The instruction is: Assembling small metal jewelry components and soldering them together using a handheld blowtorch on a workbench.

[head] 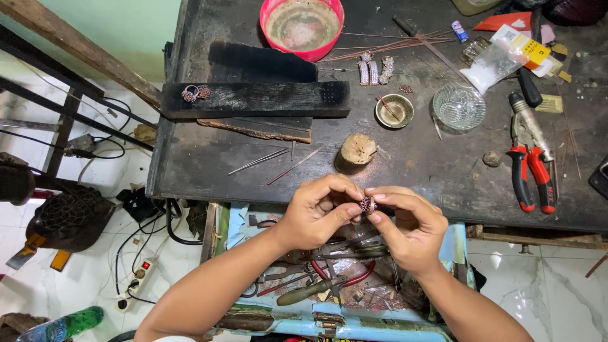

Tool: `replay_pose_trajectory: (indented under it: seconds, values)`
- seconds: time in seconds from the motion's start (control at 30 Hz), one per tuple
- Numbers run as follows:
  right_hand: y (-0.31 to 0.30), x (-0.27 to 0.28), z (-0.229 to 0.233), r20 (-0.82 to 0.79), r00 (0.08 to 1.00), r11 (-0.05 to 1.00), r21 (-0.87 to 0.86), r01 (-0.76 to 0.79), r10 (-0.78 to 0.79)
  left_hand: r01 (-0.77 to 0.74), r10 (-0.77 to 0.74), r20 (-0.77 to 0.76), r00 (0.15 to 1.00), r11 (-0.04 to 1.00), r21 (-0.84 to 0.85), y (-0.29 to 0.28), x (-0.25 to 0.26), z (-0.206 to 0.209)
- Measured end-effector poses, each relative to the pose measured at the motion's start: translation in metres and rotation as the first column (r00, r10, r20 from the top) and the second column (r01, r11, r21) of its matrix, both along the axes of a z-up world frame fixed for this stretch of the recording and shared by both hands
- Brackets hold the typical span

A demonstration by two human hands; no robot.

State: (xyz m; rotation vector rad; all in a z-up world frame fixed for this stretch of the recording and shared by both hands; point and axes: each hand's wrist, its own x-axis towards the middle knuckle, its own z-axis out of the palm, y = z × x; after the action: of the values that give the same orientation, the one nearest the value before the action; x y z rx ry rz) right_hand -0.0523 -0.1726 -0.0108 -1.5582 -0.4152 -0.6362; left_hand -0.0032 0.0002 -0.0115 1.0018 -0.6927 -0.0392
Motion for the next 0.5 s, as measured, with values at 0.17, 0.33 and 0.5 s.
replay_pose_trajectory:
  seconds: [0.17,0.33,0.5]
  values:
    - [0.0002,-0.0001,0.0009,-0.007,1.0,1.0,-0.008,0.008,-0.008,-0.005,0.005,0.013,1.0,1.0,-0.002,0.0001,0.0004,0.0013]
    - [-0.0006,-0.0007,-0.0001,-0.012,1.0,1.0,-0.013,0.005,-0.006,-0.011,0.012,0.035,0.999,1.0,-0.012,-0.0002,0.0006,0.005]
    - [-0.0006,-0.0003,0.0006,-0.008,1.0,1.0,-0.019,0.004,-0.004,-0.024,0.024,0.066,0.998,1.0,0.004,0.001,0.0019,0.006]
